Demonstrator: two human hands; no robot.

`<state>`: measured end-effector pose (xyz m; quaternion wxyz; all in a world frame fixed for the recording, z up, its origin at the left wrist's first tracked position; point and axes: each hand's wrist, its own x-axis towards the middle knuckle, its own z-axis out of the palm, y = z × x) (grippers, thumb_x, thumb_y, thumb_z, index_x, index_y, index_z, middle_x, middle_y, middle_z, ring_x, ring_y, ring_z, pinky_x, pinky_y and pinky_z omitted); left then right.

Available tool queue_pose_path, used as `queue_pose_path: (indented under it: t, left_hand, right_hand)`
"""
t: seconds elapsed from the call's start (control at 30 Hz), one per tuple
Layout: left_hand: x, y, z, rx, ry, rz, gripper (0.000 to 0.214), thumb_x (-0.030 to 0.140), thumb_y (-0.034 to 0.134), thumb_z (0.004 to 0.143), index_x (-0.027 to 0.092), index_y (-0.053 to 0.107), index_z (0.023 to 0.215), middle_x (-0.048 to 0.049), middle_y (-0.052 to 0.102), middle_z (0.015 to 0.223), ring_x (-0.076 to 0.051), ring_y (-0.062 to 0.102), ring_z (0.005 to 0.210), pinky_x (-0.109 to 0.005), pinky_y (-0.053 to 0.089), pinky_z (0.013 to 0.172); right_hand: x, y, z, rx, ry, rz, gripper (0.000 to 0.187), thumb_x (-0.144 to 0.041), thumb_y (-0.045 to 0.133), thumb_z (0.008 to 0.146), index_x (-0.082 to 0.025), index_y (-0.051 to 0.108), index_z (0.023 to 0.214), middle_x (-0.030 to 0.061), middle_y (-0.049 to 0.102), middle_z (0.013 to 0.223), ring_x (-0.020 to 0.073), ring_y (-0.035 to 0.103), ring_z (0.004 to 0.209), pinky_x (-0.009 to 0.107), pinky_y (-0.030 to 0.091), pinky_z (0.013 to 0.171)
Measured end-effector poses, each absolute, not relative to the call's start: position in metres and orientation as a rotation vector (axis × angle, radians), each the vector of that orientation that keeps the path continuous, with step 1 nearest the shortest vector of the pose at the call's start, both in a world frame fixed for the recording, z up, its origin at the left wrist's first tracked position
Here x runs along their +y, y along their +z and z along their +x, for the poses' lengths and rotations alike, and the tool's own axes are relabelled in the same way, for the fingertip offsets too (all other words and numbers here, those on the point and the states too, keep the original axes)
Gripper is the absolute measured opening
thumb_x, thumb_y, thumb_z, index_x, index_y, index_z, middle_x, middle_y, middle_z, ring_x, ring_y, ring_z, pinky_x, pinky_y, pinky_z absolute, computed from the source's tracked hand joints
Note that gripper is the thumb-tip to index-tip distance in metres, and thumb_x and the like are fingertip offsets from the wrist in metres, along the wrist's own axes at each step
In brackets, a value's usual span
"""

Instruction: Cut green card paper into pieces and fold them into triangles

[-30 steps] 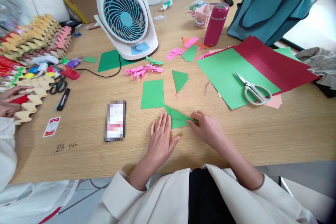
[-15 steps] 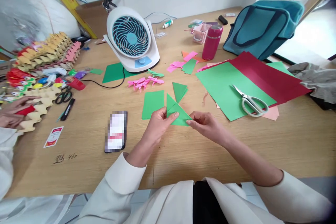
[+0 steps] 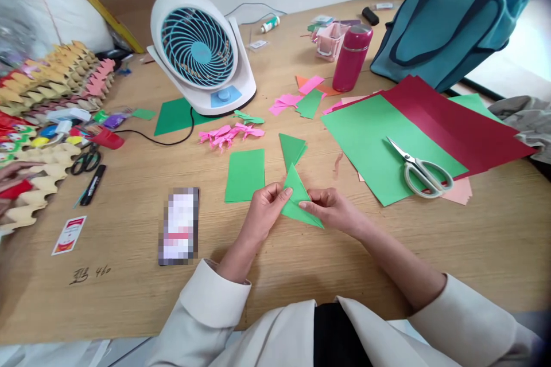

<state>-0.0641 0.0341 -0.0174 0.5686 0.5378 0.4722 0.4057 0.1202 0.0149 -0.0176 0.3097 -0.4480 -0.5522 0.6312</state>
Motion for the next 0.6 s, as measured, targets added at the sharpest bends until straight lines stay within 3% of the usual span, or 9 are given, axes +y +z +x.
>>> queue_pose_path:
  t: [0.17,0.37,0.6]
  left_hand:
    - [0.0325,-0.0227,-0.0663,1.142,0.895,1.299,0.043,0.045,0.066,0.085,0.019,0.041,0.062,0.0050,0.031,0.063,-0.010,0.028,0.062,-0.024,0.026,0.057]
    - [0.0295,-0.0213,-0.0685,1.162,0.896,1.298,0.043,0.048,0.062,0.086,0.017,0.046,0.061,0.0047,0.034,0.061,-0.010,0.030,0.060,-0.024,0.027,0.058]
    - [0.0270,-0.0251,-0.0682,1.143,0.830,1.297,0.042,0.049,0.064,0.086,0.018,0.048,0.061,0.0059,0.037,0.055,-0.008,0.033,0.052,-0.023,0.028,0.049]
  right_hand:
    - [0.0141,-0.0218,0.1217,-1.402,1.622,-1.221,0.047,-0.061,0.066,0.077,-0.018,0.051,0.066,-0.0052,0.039,0.060,0.0089,0.033,0.055,0.025,0.025,0.050]
    - [0.0114,-0.0206,0.1207,-1.437,1.559,-1.223,0.046,-0.055,0.061,0.085,-0.019,0.046,0.061,-0.0045,0.038,0.061,0.0090,0.034,0.056,0.025,0.025,0.050]
    - [0.0116,-0.0178,0.1196,-1.368,1.545,-1.207,0.043,-0.055,0.061,0.085,-0.018,0.052,0.065,-0.0046,0.042,0.059,0.0093,0.037,0.056,0.025,0.028,0.051]
